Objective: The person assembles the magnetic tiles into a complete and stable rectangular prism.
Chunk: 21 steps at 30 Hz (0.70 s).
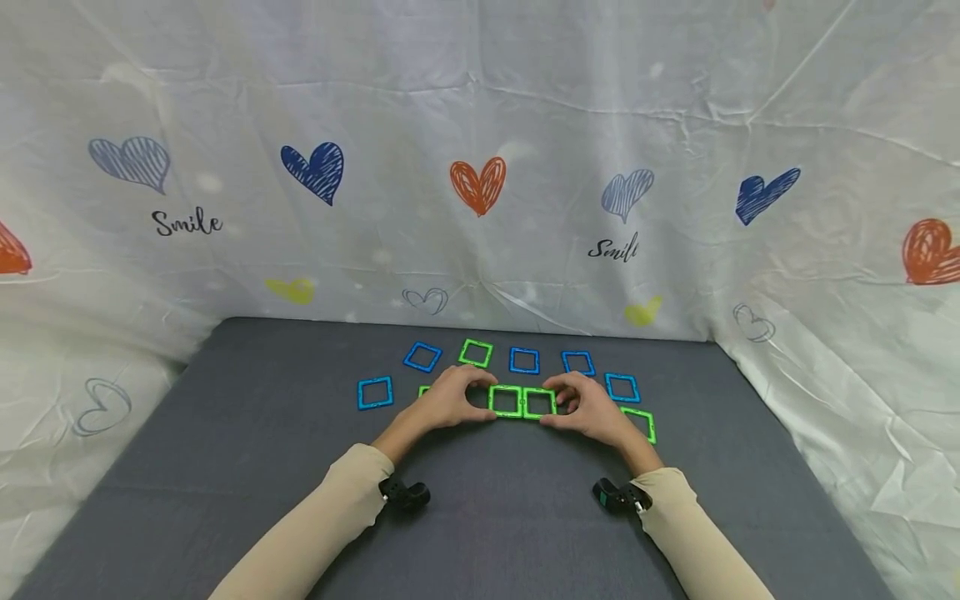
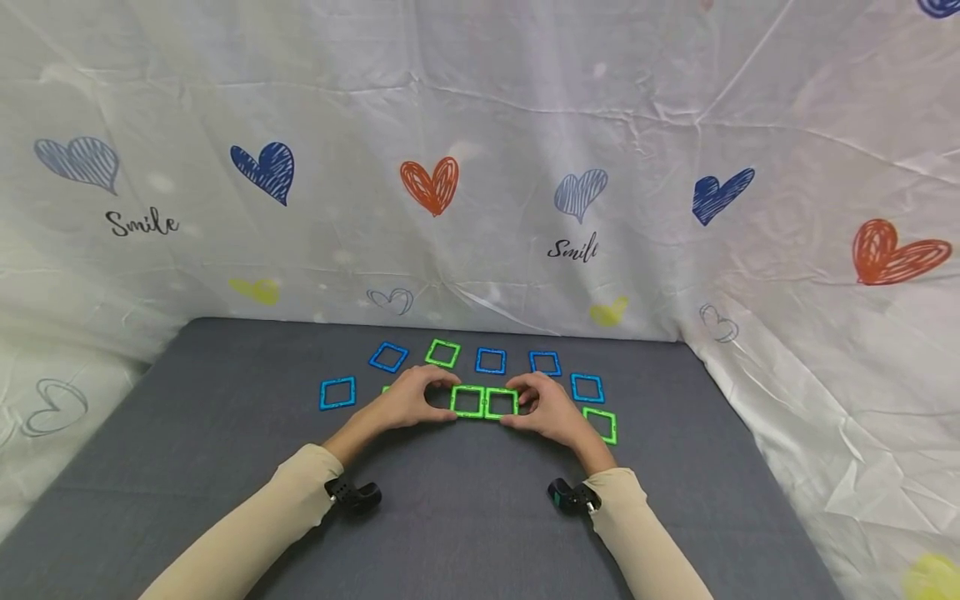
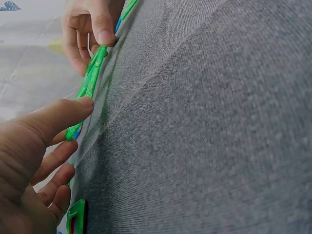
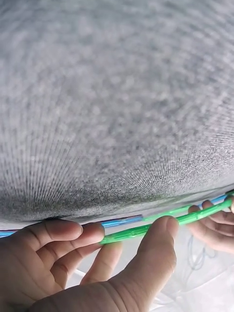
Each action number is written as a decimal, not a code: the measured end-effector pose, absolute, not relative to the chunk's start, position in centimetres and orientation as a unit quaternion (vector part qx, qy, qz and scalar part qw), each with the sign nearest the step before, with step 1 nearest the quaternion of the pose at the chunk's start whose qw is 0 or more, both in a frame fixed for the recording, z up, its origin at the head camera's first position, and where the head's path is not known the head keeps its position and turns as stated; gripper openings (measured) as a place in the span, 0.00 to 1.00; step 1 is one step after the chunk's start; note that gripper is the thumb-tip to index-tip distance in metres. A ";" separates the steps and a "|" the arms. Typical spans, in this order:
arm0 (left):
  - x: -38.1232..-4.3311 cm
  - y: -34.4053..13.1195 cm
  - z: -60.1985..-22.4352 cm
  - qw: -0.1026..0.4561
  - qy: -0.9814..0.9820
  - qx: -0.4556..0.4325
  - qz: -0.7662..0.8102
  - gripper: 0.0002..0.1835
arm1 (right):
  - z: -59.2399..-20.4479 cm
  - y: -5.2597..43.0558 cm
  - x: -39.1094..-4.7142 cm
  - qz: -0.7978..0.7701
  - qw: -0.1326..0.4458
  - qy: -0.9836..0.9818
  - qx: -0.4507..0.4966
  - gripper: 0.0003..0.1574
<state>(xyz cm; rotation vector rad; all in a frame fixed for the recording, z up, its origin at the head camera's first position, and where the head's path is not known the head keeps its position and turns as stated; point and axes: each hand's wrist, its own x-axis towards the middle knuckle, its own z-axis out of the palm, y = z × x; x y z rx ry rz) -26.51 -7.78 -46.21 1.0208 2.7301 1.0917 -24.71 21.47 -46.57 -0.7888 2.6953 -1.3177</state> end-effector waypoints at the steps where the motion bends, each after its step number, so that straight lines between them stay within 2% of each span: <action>1: -26.5 -7.8 -46.2 0.015 0.877 0.327 0.351 0.26 | -46.6 21.5 -24.7 -0.424 0.019 0.869 -0.255 0.32; 21: -27.0 -7.1 -46.3 0.008 0.903 0.317 0.290 0.26 | -46.6 21.3 -25.2 -0.390 0.029 0.892 -0.226 0.32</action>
